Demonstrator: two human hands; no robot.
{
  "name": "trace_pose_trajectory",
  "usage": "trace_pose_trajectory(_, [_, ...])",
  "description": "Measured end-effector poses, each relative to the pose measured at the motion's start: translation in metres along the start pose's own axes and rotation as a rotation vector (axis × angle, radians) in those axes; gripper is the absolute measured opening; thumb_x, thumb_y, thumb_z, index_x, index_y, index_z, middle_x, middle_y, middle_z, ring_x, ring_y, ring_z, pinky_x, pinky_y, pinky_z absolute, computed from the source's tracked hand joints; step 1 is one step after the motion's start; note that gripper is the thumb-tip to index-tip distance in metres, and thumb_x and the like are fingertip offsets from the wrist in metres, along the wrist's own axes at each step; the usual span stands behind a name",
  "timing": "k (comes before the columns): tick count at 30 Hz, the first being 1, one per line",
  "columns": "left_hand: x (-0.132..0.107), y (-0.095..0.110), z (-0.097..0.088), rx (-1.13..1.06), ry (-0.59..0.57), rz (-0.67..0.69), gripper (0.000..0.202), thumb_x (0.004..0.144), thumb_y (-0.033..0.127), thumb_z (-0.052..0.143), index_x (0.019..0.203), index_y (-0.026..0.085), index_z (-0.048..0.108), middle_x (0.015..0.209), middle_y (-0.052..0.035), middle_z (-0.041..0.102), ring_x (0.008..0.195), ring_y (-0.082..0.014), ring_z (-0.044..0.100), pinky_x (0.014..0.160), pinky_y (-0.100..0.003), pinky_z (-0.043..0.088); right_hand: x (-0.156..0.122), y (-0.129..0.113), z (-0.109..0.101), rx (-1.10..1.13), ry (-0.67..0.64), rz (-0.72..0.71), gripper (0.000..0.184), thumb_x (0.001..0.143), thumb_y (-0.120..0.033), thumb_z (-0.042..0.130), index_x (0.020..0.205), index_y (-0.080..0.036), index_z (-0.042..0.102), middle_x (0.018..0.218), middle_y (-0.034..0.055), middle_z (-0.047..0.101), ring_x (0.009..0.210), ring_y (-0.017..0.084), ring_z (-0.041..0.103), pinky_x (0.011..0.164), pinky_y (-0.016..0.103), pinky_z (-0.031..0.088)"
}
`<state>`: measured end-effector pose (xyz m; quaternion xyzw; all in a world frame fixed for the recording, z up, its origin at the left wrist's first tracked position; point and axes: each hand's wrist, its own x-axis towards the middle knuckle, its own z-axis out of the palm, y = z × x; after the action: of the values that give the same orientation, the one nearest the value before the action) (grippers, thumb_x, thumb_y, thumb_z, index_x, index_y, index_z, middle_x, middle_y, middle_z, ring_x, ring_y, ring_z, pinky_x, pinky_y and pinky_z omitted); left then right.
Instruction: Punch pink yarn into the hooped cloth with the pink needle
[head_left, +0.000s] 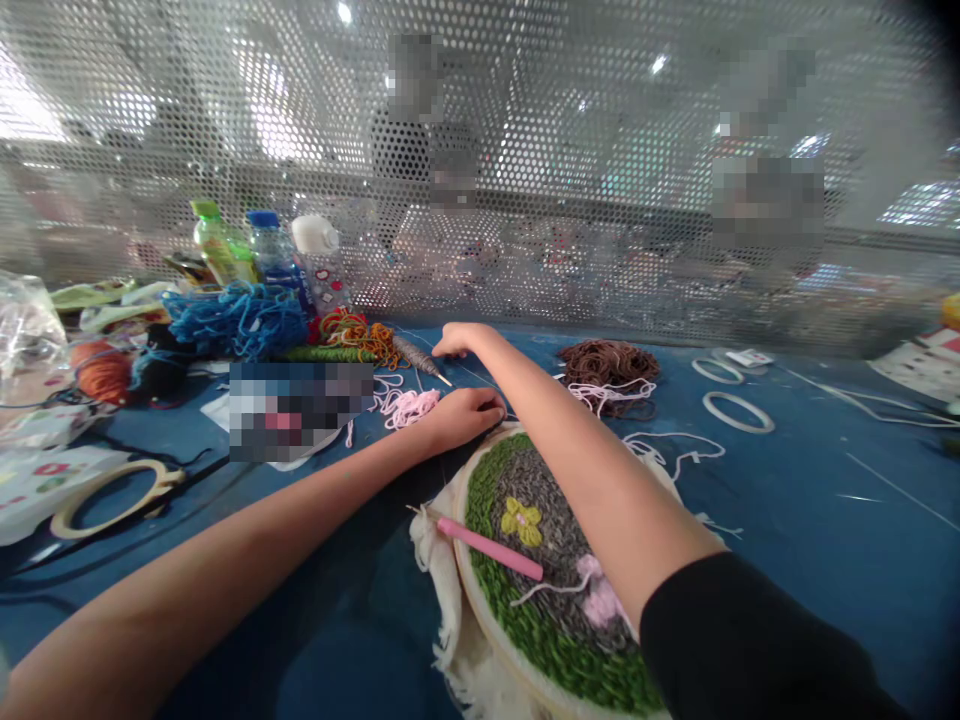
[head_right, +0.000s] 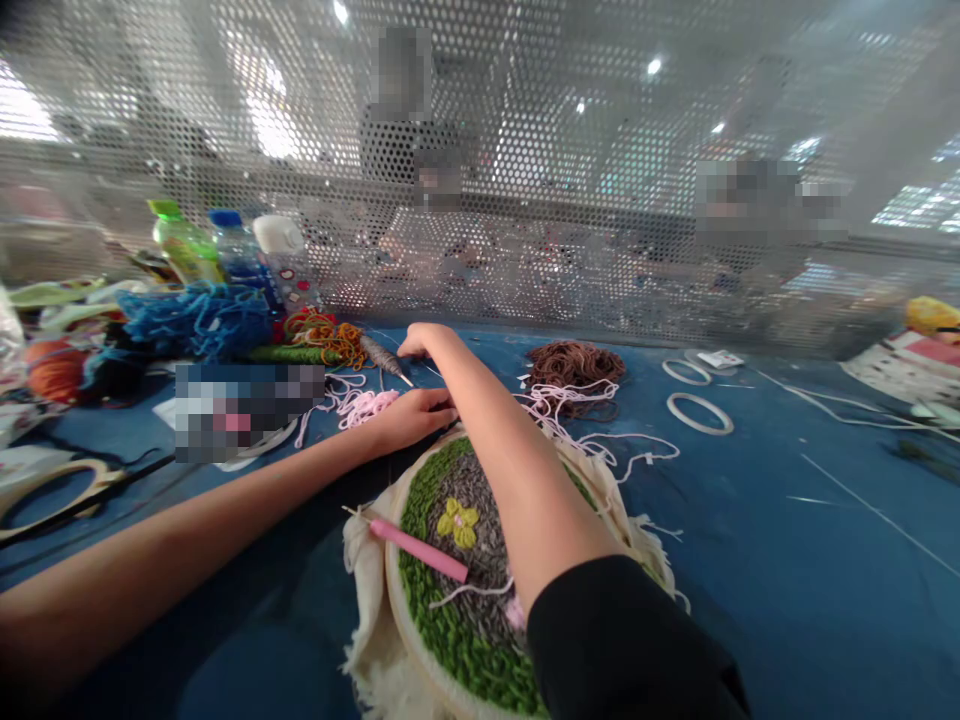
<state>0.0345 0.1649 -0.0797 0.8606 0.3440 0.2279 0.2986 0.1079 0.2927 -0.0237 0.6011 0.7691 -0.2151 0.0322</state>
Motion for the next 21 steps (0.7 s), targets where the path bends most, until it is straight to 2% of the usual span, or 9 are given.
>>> trace_pose_trajectory(6, [0.001,-0.002,0.0,-0.016,-0.002,0.001,0.02,0.082,0.027,0.047,0.085,0.019,0.065,0.076,0.0003,0.065,0.069,-0.0149,0.058,0.065,-0.025,0.042,-0.019,0.034,-0.018,0.316,0.058,-0.085,0.032,0.091,-0.032,0.055,0.118,-0.015,0.055,0.117,0.0091,0.058,0.098,0.021,0.061,0.081,0.041,0.052])
trace_pose_trajectory(10, [0.001,-0.001,0.0,-0.032,0.007,-0.014,0.02,0.082,0.029,0.048,0.084,0.019,0.065,0.076,0.0003,0.065,0.069,-0.0146,0.057,0.064,-0.025,0.041,-0.033,0.051,-0.03,0.49,0.085,-0.125,0.026,0.093,-0.028,0.051,0.115,-0.014,0.055,0.098,0.0066,0.063,0.074,0.013,0.062,0.066,0.029,0.054])
trace_pose_trajectory(14, [0.001,-0.002,0.0,-0.065,0.014,-0.036,0.018,0.08,0.029,0.05,0.082,0.019,0.065,0.074,0.0007,0.065,0.067,-0.0145,0.055,0.064,-0.025,0.041,-0.049,0.059,-0.033,0.611,0.129,-0.183,0.024,0.091,-0.018,0.049,0.115,-0.017,0.052,0.083,0.0043,0.063,0.054,0.008,0.053,0.049,0.019,0.045])
trace_pose_trajectory(21, [0.004,0.001,-0.004,-0.25,0.089,-0.104,0.014,0.078,0.027,0.053,0.08,0.018,0.064,0.064,0.0024,0.06,0.061,-0.0129,0.055,0.059,-0.023,0.042,-0.076,0.058,-0.039,0.73,0.304,-0.265,0.021,0.092,-0.02,0.045,0.113,-0.022,0.05,0.078,-0.0002,0.058,0.043,0.006,0.04,0.036,0.018,0.028])
